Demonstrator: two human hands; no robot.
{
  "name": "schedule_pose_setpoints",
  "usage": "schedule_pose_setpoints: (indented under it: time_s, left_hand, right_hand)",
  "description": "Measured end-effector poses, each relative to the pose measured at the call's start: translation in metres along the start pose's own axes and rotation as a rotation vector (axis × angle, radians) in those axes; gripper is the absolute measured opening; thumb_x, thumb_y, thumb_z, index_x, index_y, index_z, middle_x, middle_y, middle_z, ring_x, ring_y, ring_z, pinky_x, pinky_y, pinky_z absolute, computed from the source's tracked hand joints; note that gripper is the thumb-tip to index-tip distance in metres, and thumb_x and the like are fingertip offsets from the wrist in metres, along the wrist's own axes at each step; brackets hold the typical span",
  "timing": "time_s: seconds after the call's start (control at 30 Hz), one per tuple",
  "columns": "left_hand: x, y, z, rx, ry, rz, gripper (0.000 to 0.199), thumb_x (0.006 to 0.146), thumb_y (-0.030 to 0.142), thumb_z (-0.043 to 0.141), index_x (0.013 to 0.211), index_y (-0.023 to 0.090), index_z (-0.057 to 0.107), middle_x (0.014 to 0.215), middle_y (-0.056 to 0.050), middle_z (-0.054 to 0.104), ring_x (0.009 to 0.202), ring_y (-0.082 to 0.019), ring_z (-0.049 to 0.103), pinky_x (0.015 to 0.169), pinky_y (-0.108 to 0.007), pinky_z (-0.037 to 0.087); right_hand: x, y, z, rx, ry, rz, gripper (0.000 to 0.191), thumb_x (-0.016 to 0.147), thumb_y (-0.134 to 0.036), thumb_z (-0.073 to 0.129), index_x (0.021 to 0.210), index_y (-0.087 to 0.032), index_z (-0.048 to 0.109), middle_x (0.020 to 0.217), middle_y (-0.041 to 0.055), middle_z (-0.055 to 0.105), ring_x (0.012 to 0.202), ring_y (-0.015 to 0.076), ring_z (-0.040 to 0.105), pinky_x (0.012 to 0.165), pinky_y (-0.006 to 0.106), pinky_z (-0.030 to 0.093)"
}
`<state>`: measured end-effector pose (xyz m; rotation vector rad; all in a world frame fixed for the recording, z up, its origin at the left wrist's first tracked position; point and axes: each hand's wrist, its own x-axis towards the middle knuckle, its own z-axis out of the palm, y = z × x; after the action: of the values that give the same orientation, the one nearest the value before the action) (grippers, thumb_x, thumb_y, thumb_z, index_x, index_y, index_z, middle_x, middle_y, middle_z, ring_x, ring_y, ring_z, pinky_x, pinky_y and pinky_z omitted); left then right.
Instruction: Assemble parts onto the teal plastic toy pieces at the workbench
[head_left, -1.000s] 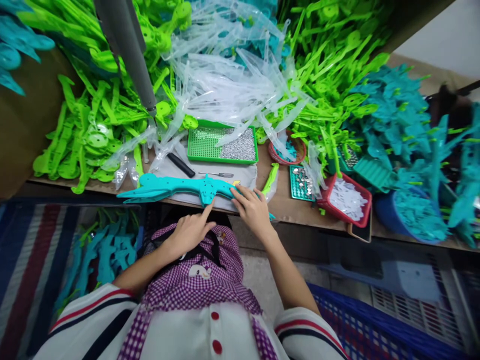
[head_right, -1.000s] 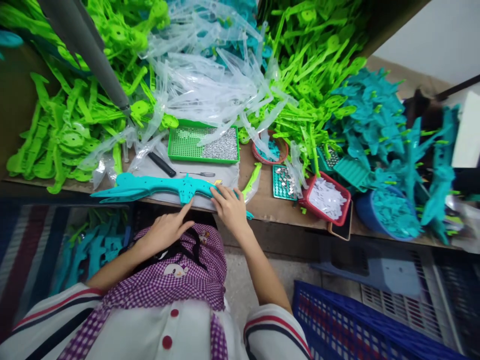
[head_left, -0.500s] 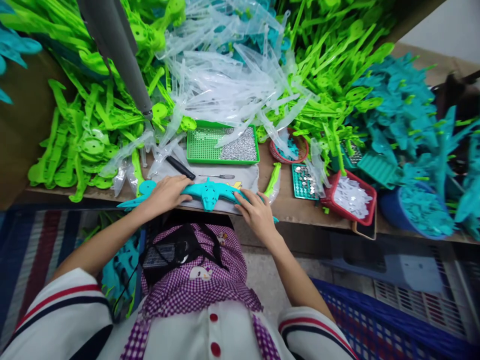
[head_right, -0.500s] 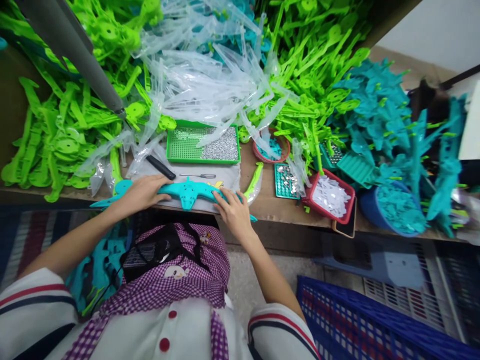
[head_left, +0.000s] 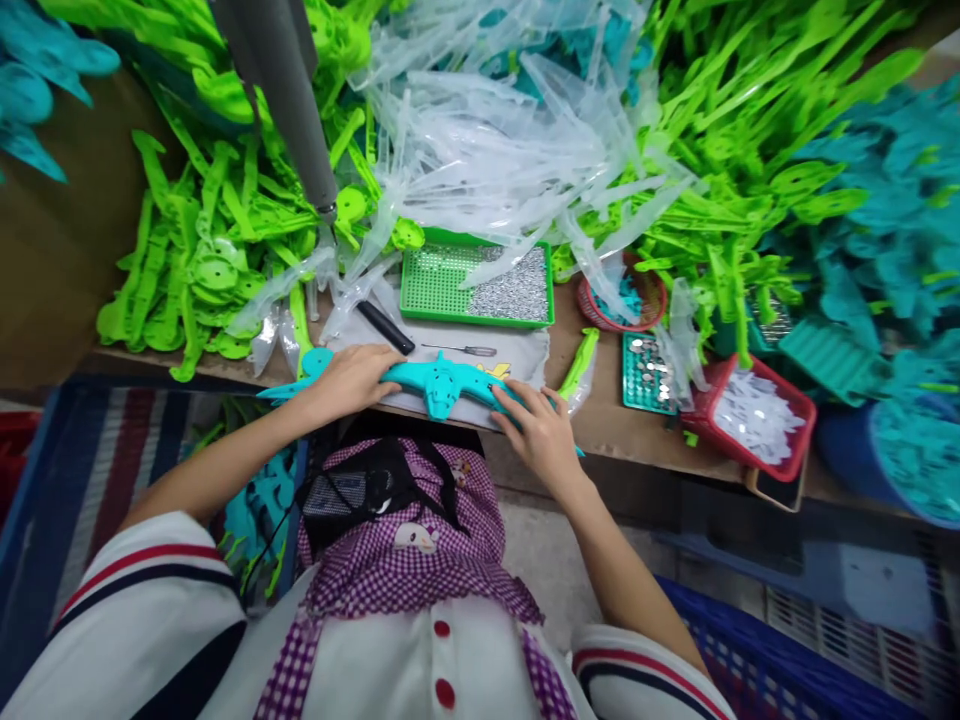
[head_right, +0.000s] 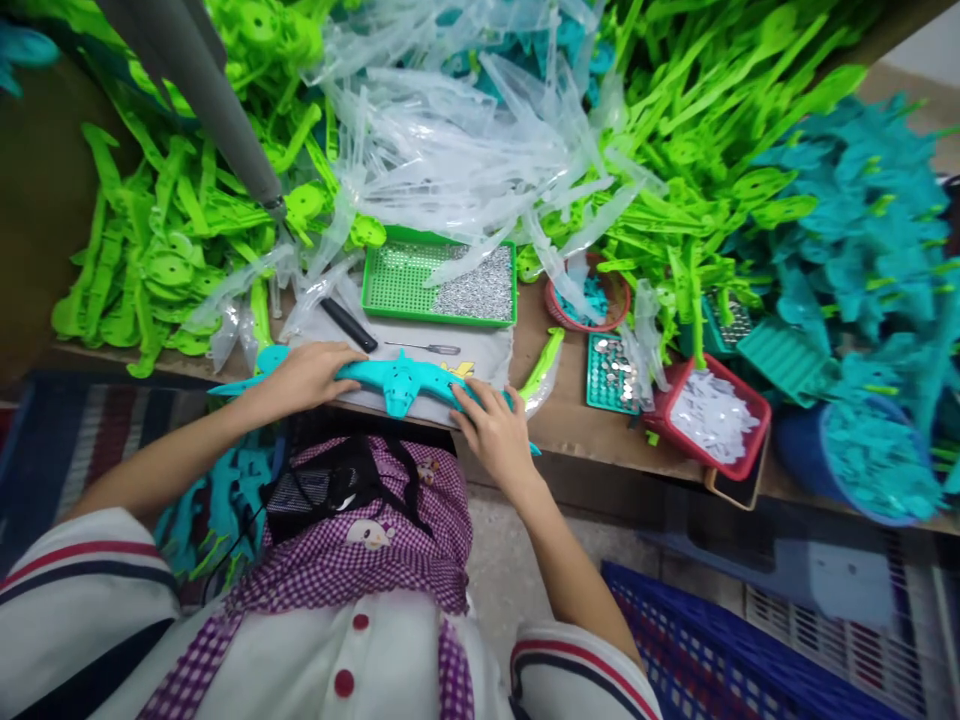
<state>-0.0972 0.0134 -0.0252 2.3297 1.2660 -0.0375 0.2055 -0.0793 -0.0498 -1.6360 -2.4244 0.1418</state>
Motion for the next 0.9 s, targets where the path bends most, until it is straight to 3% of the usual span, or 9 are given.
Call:
schedule_pose_setpoints:
  time_s: [0.17,0.27,0.33,0.4,0.5,0.57,0.7,0.9]
  left_hand:
    - [0.002,0.009,-0.001,0.033,-0.038,-0.029,0.037,0.086,0.027,0.06,0.123,0.023,0.064,0.118,-0.009,0.07,0.109,-0.027,0.064,0.095,-0.04,0.047]
    - [-0.011,0.015,-0.001,0.055,0.07,-0.015,0.043,0.087,0.024,0.06,0.13,0.022,0.059,0.132,-0.01,0.063,0.124,-0.027,0.056,0.107,-0.044,0.04]
    - [-0.034,0.016,0.003,0.036,0.243,-0.002,0.043,0.087,0.024,0.061,0.131,0.022,0.057,0.139,-0.011,0.057,0.131,-0.026,0.05,0.113,-0.046,0.034]
    - [-0.066,0.014,0.012,-0.017,0.483,-0.047,0.034,0.089,0.03,0.061,0.123,0.024,0.062,0.131,-0.008,0.062,0.124,-0.023,0.055,0.111,-0.043,0.038]
    - [-0.112,0.003,0.035,-0.08,0.959,-0.383,0.018,0.09,0.032,0.06,0.102,0.023,0.069,0.105,-0.006,0.067,0.102,-0.02,0.063,0.097,-0.039,0.049]
    - [-0.131,-0.006,0.051,-0.137,1.107,-0.591,0.017,0.088,0.033,0.061,0.096,0.022,0.07,0.098,-0.005,0.065,0.097,-0.02,0.063,0.093,-0.038,0.051]
    - [-0.131,-0.015,0.072,-0.247,1.089,-0.712,0.018,0.084,0.035,0.065,0.093,0.022,0.071,0.103,-0.006,0.061,0.103,-0.021,0.06,0.098,-0.039,0.048]
    - [-0.098,-0.007,0.078,-0.298,1.023,-0.729,0.012,0.083,0.033,0.067,0.082,0.022,0.072,0.127,-0.009,0.057,0.125,-0.03,0.048,0.107,-0.05,0.038]
  right_hand:
    - [0.027,-0.033,-0.006,0.051,0.064,-0.074,0.046,0.097,-0.043,0.044,0.139,-0.025,0.052,0.141,0.0095,0.058,0.131,0.0248,0.052,0.112,0.049,0.03]
    - [0.058,-0.061,0.006,0.118,-0.023,-0.173,0.046,0.099,-0.041,0.039,0.142,-0.027,0.049,0.145,0.0074,0.055,0.136,0.0233,0.048,0.115,0.048,0.03]
    - [0.073,-0.072,0.017,0.148,-0.078,-0.187,0.045,0.1,-0.039,0.036,0.14,-0.025,0.051,0.142,0.008,0.057,0.136,0.0241,0.048,0.114,0.049,0.031]
    - [0.079,-0.075,0.025,0.167,-0.097,-0.16,0.044,0.101,-0.037,0.034,0.138,-0.023,0.053,0.14,0.0093,0.059,0.135,0.0251,0.05,0.113,0.051,0.033]
    - [0.079,-0.071,0.025,0.178,-0.095,-0.144,0.044,0.1,-0.037,0.035,0.136,-0.022,0.055,0.139,0.0104,0.06,0.134,0.0267,0.051,0.112,0.054,0.032]
    - [0.081,-0.071,0.018,0.183,-0.091,-0.156,0.043,0.1,-0.039,0.037,0.136,-0.023,0.056,0.14,0.0107,0.059,0.134,0.0276,0.05,0.113,0.056,0.03]
    - [0.104,-0.093,0.008,0.216,-0.09,-0.21,0.045,0.099,-0.042,0.04,0.138,-0.024,0.053,0.143,0.0105,0.056,0.135,0.0263,0.049,0.115,0.054,0.029]
    - [0.136,-0.126,0.024,0.285,-0.204,-0.293,0.046,0.099,-0.042,0.04,0.138,-0.022,0.054,0.143,0.0106,0.056,0.131,0.0245,0.053,0.112,0.05,0.036]
